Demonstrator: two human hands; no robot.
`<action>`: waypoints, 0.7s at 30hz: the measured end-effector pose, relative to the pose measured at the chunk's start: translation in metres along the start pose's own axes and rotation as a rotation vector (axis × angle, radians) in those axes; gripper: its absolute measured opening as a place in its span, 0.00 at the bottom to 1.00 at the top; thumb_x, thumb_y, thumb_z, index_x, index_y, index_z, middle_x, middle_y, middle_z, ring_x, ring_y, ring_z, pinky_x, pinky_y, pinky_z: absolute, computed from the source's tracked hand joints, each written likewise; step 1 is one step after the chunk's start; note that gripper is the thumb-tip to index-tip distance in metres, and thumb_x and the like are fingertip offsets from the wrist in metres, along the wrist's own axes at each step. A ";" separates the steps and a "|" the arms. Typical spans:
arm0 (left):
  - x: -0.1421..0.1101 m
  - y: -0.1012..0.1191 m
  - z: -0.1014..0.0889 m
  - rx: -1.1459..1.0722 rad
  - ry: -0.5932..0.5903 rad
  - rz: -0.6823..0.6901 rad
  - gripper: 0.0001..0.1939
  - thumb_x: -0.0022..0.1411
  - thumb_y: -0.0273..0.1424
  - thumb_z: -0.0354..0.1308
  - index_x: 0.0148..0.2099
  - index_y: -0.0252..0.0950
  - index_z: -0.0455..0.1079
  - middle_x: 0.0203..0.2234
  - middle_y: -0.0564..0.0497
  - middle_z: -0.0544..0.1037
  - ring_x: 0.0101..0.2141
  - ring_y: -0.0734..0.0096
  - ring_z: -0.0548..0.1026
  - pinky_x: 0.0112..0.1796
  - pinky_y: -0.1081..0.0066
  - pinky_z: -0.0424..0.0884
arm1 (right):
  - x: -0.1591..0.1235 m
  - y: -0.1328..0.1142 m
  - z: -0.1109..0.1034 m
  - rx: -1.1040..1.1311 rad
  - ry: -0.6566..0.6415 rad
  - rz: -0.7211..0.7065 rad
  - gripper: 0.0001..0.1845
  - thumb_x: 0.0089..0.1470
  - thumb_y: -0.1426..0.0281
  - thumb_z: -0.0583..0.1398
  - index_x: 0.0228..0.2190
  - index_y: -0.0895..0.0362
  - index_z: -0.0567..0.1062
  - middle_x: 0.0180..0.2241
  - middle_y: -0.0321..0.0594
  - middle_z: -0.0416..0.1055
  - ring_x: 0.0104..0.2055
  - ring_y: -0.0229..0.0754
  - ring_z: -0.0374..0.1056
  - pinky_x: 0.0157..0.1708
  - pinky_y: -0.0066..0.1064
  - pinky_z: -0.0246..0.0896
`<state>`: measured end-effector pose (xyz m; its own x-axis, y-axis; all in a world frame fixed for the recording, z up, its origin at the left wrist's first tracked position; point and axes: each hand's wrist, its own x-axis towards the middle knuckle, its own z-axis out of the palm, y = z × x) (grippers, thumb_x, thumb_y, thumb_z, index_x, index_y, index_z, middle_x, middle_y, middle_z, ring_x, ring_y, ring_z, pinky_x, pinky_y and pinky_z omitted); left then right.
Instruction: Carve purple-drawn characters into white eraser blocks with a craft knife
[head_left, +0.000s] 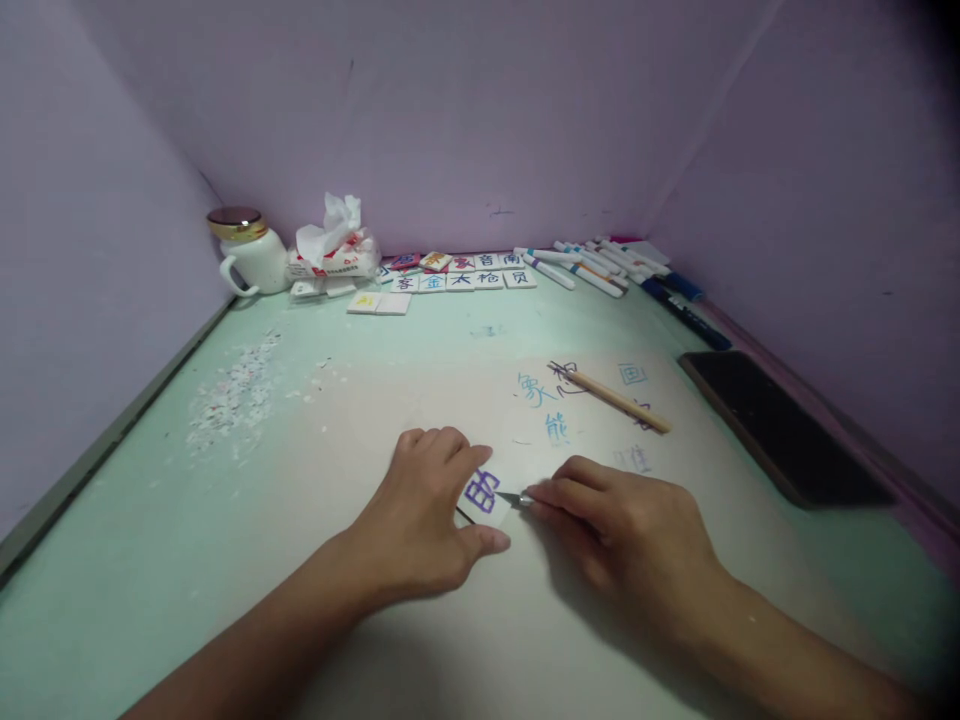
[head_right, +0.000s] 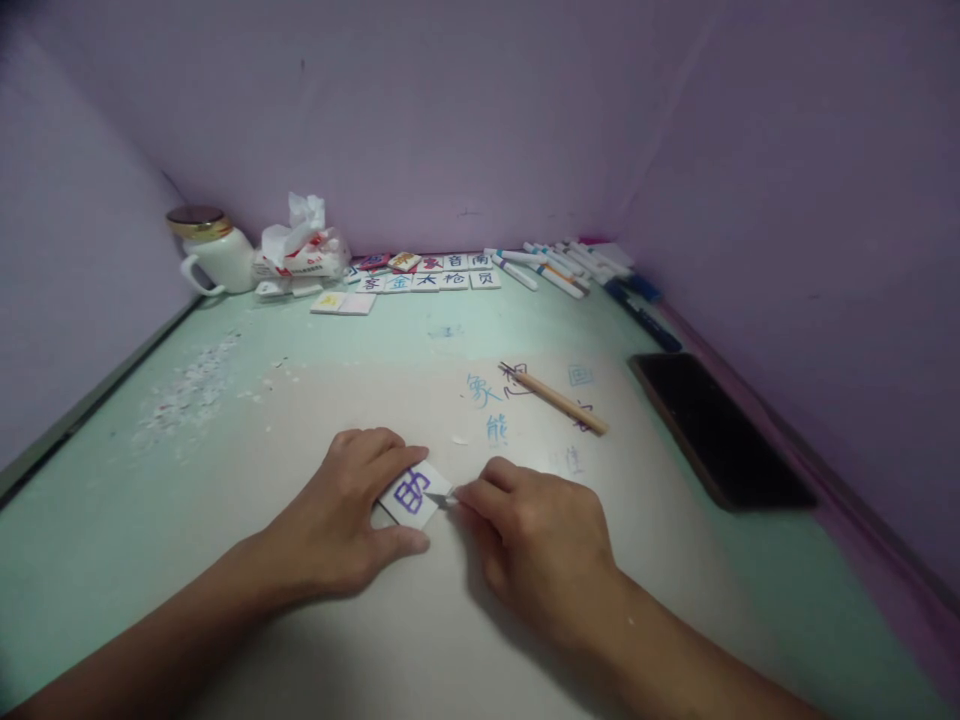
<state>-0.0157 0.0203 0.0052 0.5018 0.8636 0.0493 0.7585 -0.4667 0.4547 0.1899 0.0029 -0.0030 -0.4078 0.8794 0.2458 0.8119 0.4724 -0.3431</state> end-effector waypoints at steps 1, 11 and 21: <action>0.000 0.000 0.000 0.001 0.002 0.002 0.28 0.48 0.38 0.65 0.51 0.35 0.65 0.39 0.46 0.69 0.41 0.57 0.67 0.46 0.54 0.60 | 0.000 0.000 -0.001 0.005 -0.016 0.003 0.11 0.54 0.69 0.55 0.31 0.47 0.78 0.25 0.32 0.74 0.23 0.38 0.69 0.19 0.28 0.46; 0.001 0.000 0.000 0.002 0.002 0.016 0.28 0.48 0.38 0.65 0.51 0.35 0.65 0.40 0.45 0.70 0.42 0.56 0.67 0.46 0.54 0.60 | 0.000 -0.003 0.000 0.022 -0.022 0.024 0.11 0.54 0.69 0.55 0.31 0.49 0.78 0.25 0.34 0.74 0.23 0.39 0.69 0.20 0.29 0.46; 0.000 -0.002 0.002 0.003 0.010 0.010 0.29 0.47 0.39 0.66 0.51 0.35 0.65 0.41 0.45 0.69 0.42 0.56 0.67 0.46 0.53 0.60 | 0.005 -0.003 -0.001 0.124 -0.078 0.095 0.10 0.54 0.67 0.55 0.29 0.50 0.78 0.25 0.33 0.72 0.21 0.36 0.66 0.20 0.28 0.46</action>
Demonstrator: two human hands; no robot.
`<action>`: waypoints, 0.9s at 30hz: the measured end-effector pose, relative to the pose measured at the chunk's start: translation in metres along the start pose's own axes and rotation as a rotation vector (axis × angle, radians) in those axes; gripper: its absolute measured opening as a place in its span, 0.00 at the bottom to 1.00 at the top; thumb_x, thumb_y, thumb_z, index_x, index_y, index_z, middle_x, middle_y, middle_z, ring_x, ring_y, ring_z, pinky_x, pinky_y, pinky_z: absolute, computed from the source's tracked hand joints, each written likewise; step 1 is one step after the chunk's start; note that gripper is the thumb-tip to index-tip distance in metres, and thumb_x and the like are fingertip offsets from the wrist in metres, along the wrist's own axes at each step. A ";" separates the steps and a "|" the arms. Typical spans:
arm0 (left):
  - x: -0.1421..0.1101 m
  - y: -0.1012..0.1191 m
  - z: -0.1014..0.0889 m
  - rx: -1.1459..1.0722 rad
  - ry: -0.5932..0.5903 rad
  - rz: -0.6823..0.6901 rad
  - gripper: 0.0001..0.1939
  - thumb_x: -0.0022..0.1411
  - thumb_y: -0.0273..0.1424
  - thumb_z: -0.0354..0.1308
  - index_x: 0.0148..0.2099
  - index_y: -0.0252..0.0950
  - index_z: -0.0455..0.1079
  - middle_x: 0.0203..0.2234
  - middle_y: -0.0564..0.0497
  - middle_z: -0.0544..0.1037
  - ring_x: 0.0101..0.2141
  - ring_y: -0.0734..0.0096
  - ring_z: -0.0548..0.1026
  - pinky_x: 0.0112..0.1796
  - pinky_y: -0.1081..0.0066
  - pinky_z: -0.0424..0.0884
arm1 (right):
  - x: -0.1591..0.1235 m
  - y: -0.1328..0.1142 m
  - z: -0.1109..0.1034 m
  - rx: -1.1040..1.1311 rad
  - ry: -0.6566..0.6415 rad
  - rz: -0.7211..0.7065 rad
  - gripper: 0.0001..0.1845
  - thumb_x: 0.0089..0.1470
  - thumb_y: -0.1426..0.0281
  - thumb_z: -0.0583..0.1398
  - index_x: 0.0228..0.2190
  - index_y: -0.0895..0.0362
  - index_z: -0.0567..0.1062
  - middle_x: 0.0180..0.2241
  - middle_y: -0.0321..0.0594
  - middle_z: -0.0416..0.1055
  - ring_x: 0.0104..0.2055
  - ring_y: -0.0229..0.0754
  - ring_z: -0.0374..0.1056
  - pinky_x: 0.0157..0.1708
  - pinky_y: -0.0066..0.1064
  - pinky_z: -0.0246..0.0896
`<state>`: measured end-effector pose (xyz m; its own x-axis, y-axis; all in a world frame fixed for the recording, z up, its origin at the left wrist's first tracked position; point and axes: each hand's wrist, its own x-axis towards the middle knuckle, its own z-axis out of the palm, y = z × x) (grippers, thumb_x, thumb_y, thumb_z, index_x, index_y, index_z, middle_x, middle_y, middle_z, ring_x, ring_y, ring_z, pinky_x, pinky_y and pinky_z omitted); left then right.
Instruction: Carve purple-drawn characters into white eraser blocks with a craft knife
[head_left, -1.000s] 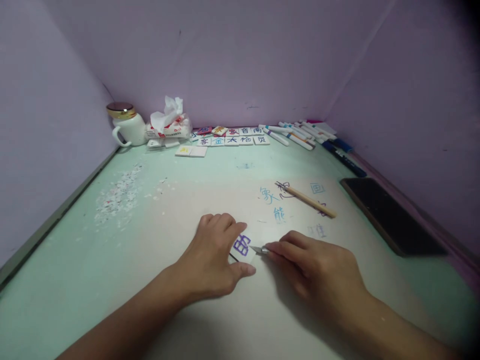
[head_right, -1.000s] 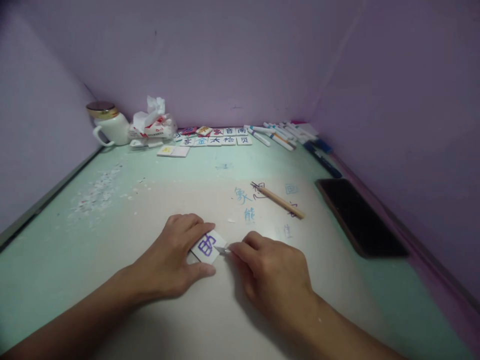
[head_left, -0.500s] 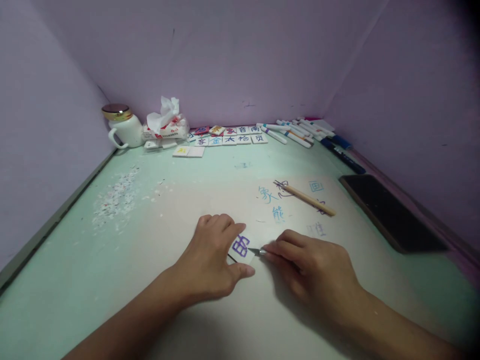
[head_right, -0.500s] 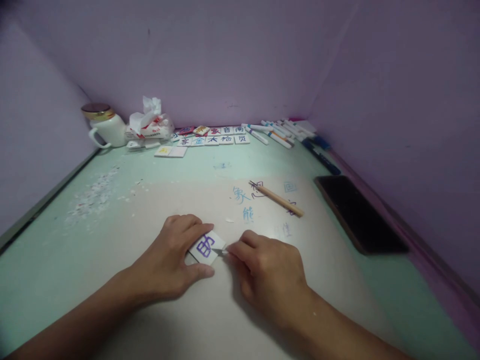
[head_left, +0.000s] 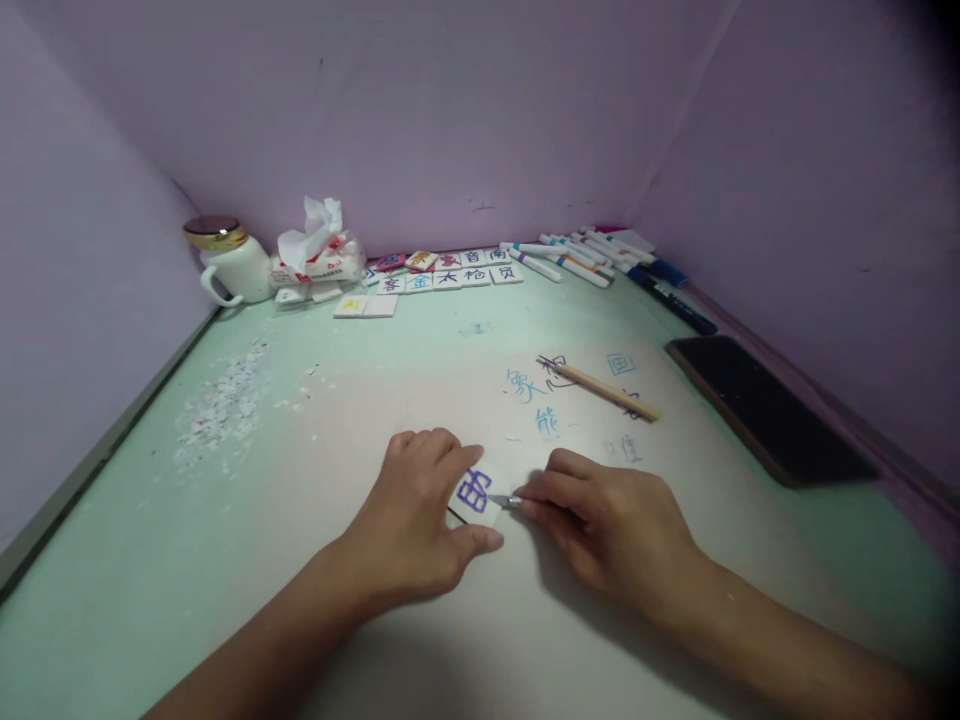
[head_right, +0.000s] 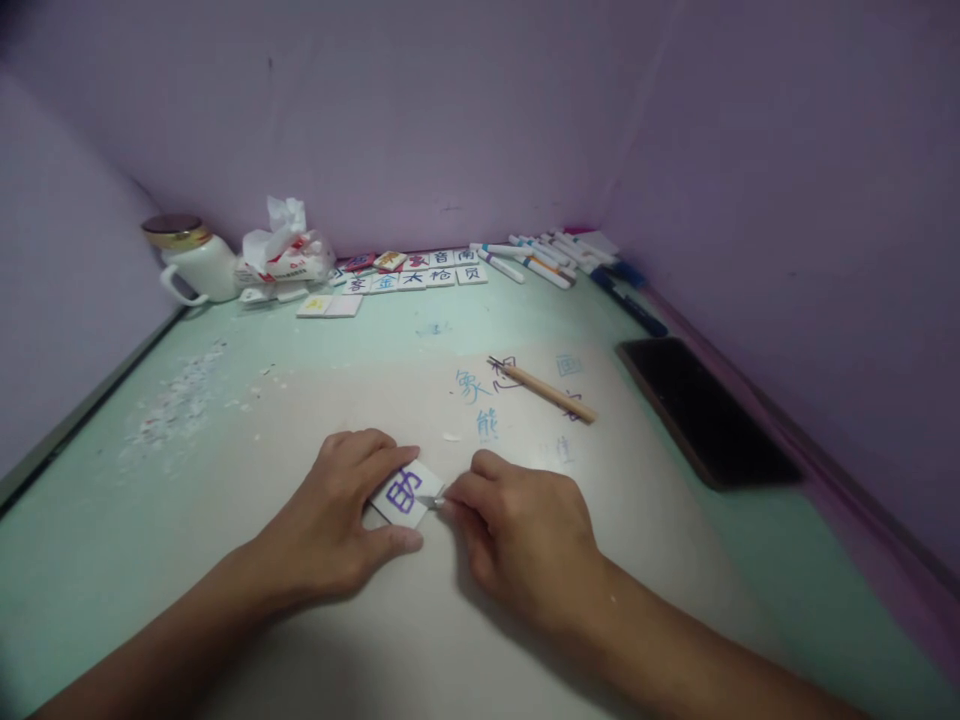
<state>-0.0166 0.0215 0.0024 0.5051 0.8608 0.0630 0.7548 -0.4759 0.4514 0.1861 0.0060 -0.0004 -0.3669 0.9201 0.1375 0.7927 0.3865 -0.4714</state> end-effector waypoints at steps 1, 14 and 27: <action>0.000 0.000 0.000 -0.004 0.001 -0.002 0.29 0.47 0.39 0.65 0.51 0.35 0.65 0.40 0.45 0.69 0.42 0.56 0.67 0.46 0.53 0.60 | 0.000 -0.001 -0.001 0.016 -0.011 0.021 0.10 0.54 0.67 0.55 0.29 0.50 0.78 0.25 0.33 0.72 0.21 0.36 0.64 0.20 0.28 0.46; -0.001 0.000 -0.001 -0.033 0.041 0.068 0.26 0.50 0.35 0.63 0.51 0.34 0.63 0.40 0.44 0.68 0.42 0.56 0.66 0.44 0.53 0.63 | 0.012 0.005 -0.013 0.729 -0.085 0.358 0.11 0.49 0.62 0.59 0.27 0.57 0.74 0.22 0.36 0.70 0.23 0.37 0.63 0.21 0.27 0.55; -0.006 0.010 -0.003 0.012 0.342 0.398 0.29 0.53 0.23 0.55 0.57 0.37 0.56 0.43 0.41 0.65 0.43 0.57 0.66 0.43 0.54 0.65 | 0.012 -0.004 -0.011 1.010 -0.243 0.513 0.08 0.47 0.67 0.61 0.23 0.59 0.73 0.10 0.27 0.57 0.13 0.29 0.48 0.15 0.23 0.40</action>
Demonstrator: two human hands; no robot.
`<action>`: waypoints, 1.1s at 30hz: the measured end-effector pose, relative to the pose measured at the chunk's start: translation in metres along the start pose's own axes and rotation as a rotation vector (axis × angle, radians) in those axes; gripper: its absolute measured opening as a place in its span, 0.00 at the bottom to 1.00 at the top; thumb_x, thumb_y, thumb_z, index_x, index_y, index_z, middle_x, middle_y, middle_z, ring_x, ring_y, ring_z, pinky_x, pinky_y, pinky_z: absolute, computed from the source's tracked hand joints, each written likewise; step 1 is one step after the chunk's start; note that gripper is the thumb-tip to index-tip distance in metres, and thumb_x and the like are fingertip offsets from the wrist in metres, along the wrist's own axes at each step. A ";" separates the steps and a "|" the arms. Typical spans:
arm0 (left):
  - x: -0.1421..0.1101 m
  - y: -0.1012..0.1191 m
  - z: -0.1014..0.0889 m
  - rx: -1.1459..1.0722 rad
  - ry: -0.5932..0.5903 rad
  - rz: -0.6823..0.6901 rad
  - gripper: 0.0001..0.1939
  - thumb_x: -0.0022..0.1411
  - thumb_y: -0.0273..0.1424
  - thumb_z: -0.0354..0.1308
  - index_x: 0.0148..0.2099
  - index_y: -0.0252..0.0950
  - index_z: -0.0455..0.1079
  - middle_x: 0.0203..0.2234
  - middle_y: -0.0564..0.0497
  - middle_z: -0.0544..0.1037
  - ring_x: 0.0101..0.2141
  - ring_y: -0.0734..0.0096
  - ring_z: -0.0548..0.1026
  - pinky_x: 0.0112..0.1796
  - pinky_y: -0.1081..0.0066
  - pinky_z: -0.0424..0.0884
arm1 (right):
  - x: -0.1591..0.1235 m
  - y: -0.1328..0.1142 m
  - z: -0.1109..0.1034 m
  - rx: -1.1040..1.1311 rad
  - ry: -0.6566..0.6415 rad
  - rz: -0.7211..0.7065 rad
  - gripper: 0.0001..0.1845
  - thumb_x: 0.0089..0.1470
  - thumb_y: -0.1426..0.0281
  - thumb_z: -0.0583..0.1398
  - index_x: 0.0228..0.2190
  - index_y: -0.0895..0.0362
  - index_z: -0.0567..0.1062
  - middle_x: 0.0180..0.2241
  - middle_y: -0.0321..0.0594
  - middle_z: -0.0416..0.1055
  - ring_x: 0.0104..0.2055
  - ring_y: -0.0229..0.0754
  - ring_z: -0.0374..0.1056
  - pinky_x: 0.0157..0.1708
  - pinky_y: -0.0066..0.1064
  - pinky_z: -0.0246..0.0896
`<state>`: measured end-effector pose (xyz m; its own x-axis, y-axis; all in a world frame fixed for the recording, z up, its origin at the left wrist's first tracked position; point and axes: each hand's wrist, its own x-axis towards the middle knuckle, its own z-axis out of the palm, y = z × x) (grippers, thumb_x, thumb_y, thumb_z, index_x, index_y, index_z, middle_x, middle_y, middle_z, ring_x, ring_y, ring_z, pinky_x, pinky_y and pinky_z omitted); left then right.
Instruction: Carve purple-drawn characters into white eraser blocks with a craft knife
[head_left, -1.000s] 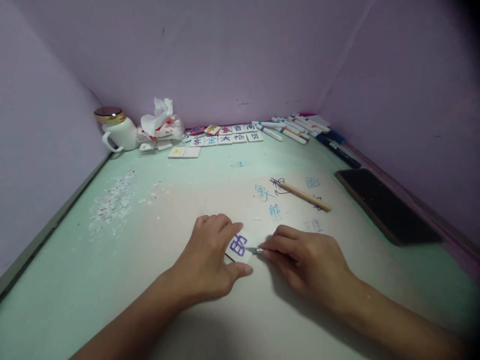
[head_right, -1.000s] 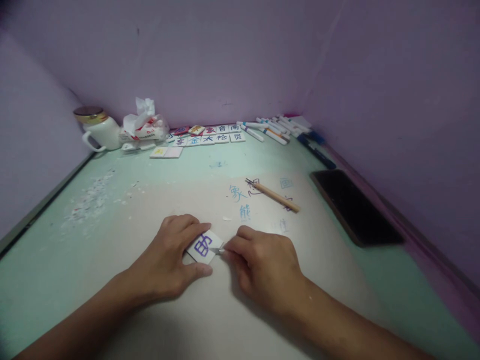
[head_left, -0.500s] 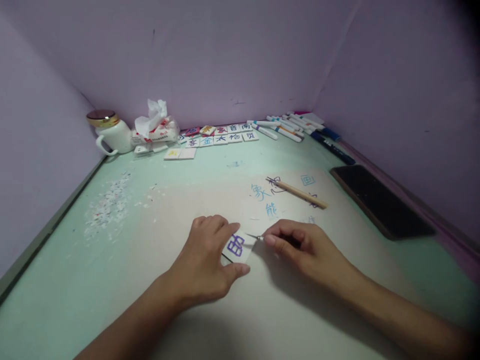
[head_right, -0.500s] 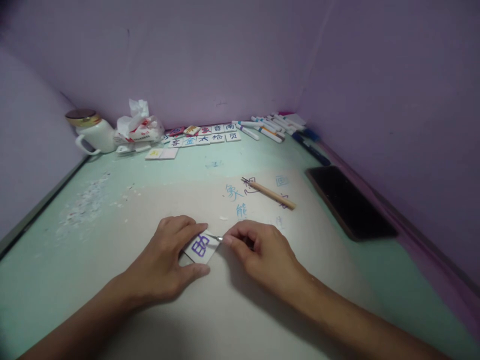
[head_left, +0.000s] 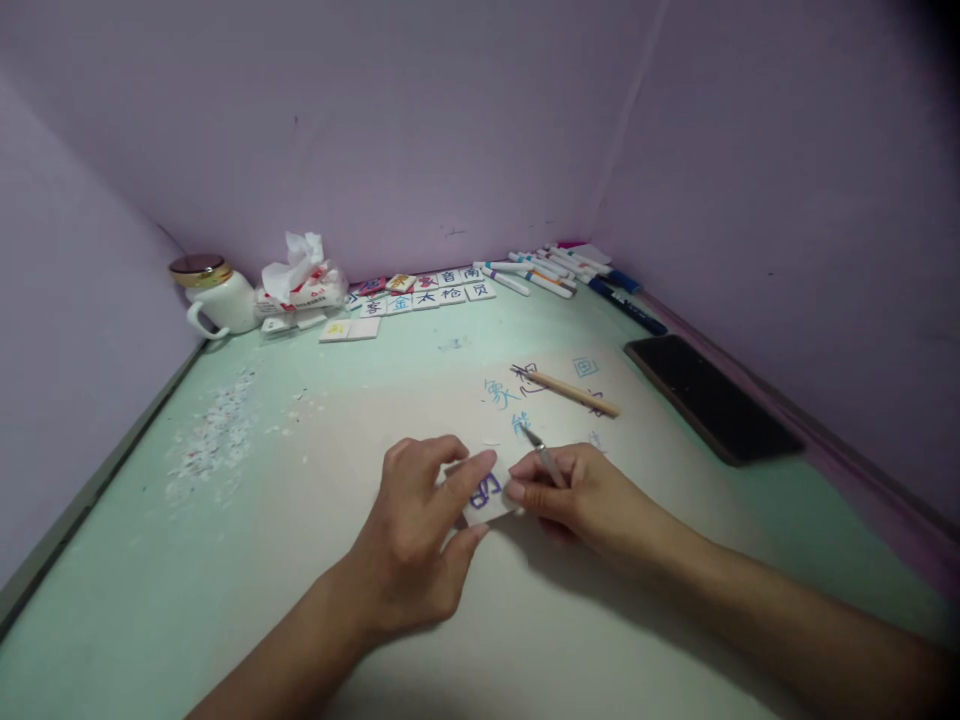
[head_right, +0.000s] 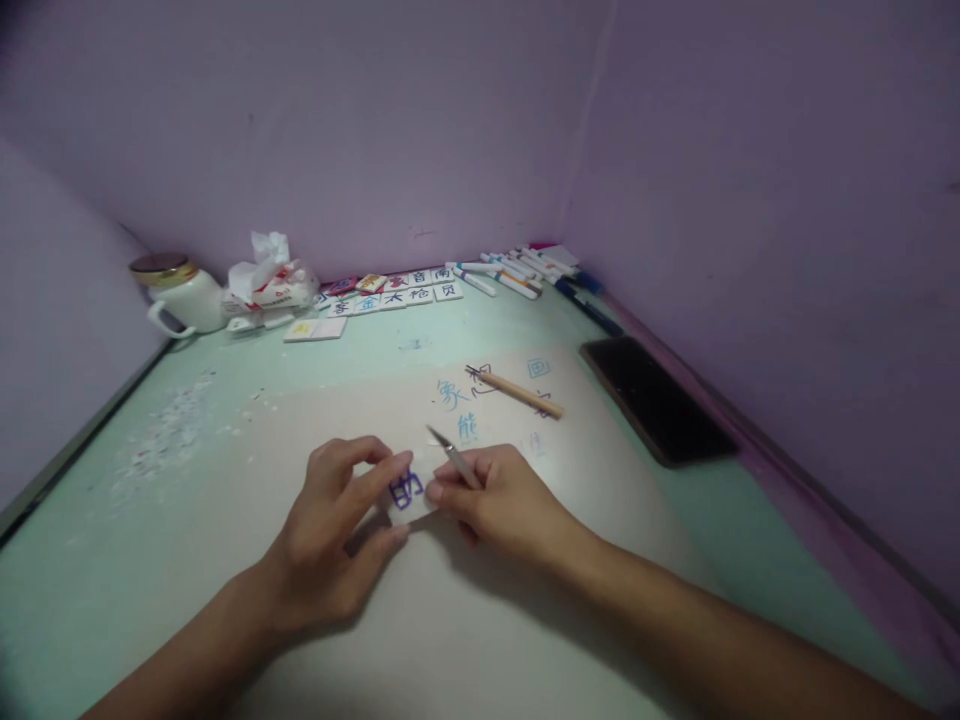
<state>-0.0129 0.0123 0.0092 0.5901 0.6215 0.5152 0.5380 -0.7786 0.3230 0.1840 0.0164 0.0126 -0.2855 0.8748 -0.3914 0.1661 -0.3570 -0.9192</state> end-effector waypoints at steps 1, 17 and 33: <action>0.000 0.002 0.000 0.016 0.052 -0.023 0.27 0.53 0.22 0.55 0.56 0.37 0.57 0.43 0.41 0.65 0.44 0.57 0.66 0.42 0.55 0.65 | 0.001 0.000 0.000 0.026 0.056 -0.001 0.08 0.47 0.67 0.61 0.23 0.59 0.73 0.10 0.27 0.58 0.13 0.29 0.49 0.15 0.23 0.41; 0.013 0.023 0.009 -0.508 -0.053 -0.874 0.07 0.49 0.31 0.54 0.23 0.35 0.69 0.18 0.52 0.73 0.21 0.72 0.69 0.23 0.72 0.65 | -0.011 0.004 0.017 -0.090 0.209 -0.111 0.07 0.43 0.67 0.62 0.21 0.58 0.75 0.14 0.31 0.63 0.17 0.31 0.54 0.16 0.24 0.47; 0.005 0.018 0.017 -0.335 0.019 -0.720 0.07 0.47 0.26 0.49 0.19 0.36 0.62 0.15 0.56 0.64 0.18 0.78 0.60 0.20 0.76 0.56 | -0.011 0.005 0.021 -0.108 0.165 -0.252 0.05 0.43 0.68 0.62 0.20 0.57 0.76 0.18 0.34 0.70 0.21 0.35 0.63 0.22 0.25 0.58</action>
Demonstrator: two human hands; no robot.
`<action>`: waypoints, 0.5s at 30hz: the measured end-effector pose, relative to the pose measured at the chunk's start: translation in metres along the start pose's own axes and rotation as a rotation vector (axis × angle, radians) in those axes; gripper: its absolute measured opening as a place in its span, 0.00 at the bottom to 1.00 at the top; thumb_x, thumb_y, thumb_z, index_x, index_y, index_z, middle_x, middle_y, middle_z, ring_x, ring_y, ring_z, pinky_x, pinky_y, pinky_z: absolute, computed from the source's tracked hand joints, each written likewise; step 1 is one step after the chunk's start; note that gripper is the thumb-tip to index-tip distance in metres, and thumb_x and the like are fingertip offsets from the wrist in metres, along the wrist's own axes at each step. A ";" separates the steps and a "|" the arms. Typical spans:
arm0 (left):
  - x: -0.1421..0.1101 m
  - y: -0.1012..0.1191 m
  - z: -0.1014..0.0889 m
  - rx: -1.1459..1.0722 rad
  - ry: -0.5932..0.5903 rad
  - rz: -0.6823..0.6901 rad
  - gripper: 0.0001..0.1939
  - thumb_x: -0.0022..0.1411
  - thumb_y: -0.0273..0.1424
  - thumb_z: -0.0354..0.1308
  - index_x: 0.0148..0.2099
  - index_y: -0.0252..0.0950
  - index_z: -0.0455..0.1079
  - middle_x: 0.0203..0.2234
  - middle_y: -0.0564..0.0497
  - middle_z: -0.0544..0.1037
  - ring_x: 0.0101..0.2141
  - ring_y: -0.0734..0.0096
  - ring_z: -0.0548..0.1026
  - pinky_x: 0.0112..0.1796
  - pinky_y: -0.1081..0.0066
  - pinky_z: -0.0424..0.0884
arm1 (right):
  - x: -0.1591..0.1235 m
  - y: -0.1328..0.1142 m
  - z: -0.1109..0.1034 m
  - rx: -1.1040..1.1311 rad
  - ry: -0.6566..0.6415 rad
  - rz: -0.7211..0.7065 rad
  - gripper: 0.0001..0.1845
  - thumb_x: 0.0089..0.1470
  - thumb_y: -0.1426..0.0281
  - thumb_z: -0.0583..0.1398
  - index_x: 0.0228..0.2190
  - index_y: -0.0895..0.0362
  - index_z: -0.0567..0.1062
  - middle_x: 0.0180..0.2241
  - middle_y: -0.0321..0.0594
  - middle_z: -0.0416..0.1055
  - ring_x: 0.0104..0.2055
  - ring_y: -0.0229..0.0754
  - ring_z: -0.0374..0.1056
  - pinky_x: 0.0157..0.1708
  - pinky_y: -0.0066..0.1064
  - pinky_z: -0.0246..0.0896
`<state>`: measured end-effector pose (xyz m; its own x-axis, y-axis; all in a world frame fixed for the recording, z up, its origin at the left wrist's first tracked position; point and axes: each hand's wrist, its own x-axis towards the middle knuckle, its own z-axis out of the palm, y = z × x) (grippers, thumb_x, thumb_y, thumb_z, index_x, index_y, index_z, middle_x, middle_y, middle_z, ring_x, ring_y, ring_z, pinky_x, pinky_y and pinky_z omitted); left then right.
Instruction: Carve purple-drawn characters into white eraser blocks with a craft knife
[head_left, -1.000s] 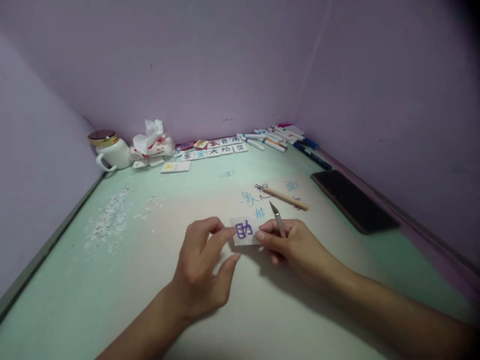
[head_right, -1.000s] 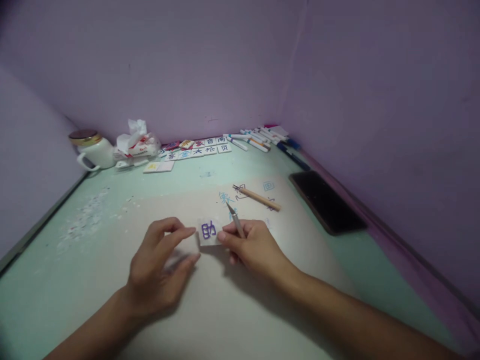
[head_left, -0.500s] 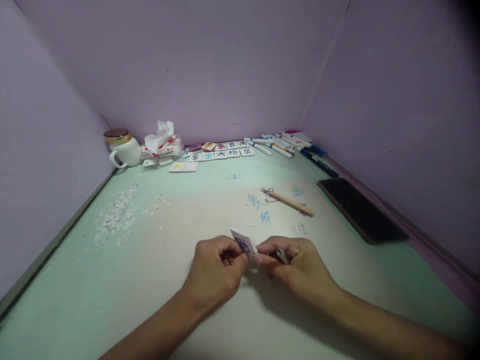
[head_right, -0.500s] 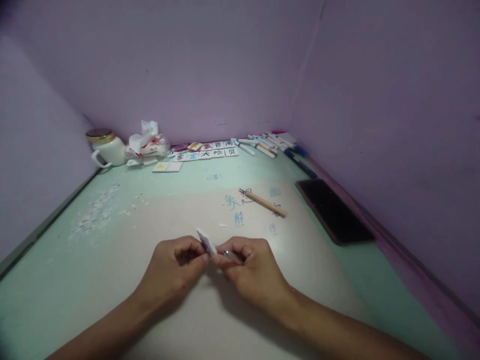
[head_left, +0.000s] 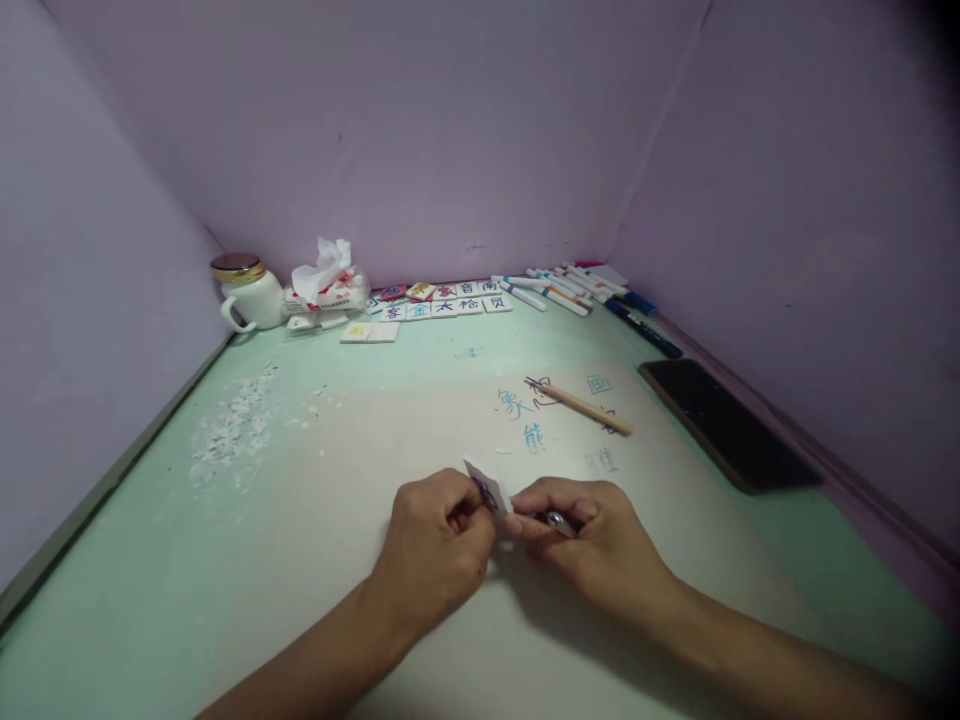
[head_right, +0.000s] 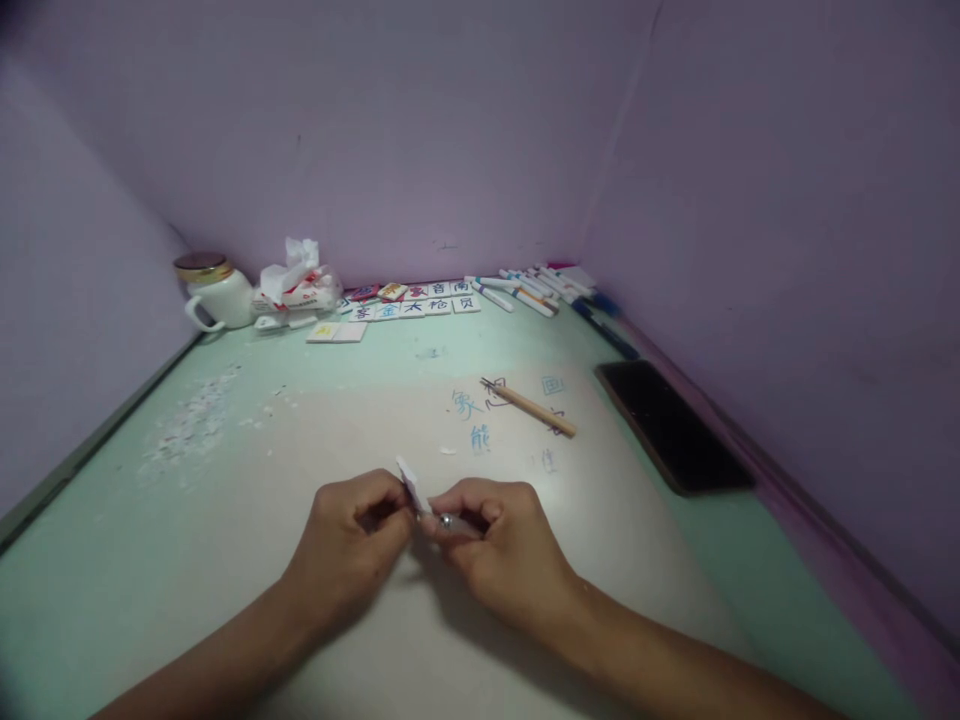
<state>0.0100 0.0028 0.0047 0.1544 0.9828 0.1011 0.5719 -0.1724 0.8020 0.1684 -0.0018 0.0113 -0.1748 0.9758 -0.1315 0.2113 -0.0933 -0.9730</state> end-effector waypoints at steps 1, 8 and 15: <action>0.000 0.000 0.000 0.006 0.005 0.012 0.07 0.47 0.26 0.49 0.19 0.36 0.61 0.14 0.56 0.64 0.18 0.78 0.60 0.20 0.76 0.55 | 0.000 0.000 0.000 0.015 -0.001 0.029 0.05 0.42 0.68 0.62 0.20 0.57 0.75 0.17 0.33 0.69 0.20 0.34 0.62 0.21 0.25 0.56; -0.002 -0.002 0.002 0.148 0.108 0.272 0.09 0.52 0.24 0.49 0.20 0.35 0.60 0.15 0.57 0.62 0.18 0.79 0.59 0.21 0.75 0.53 | 0.003 -0.006 -0.001 0.170 0.027 0.280 0.07 0.41 0.70 0.64 0.19 0.58 0.71 0.11 0.30 0.64 0.15 0.31 0.59 0.17 0.23 0.52; -0.005 0.003 0.003 0.278 0.069 0.707 0.10 0.53 0.19 0.49 0.22 0.35 0.62 0.16 0.55 0.62 0.19 0.76 0.58 0.22 0.70 0.53 | 0.007 -0.001 -0.002 0.286 -0.028 0.296 0.09 0.41 0.68 0.65 0.23 0.57 0.70 0.10 0.29 0.65 0.13 0.30 0.56 0.15 0.23 0.45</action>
<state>0.0132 -0.0032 0.0049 0.5135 0.6325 0.5799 0.5388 -0.7636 0.3559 0.1689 0.0061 0.0119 -0.1732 0.8934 -0.4145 -0.0185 -0.4237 -0.9056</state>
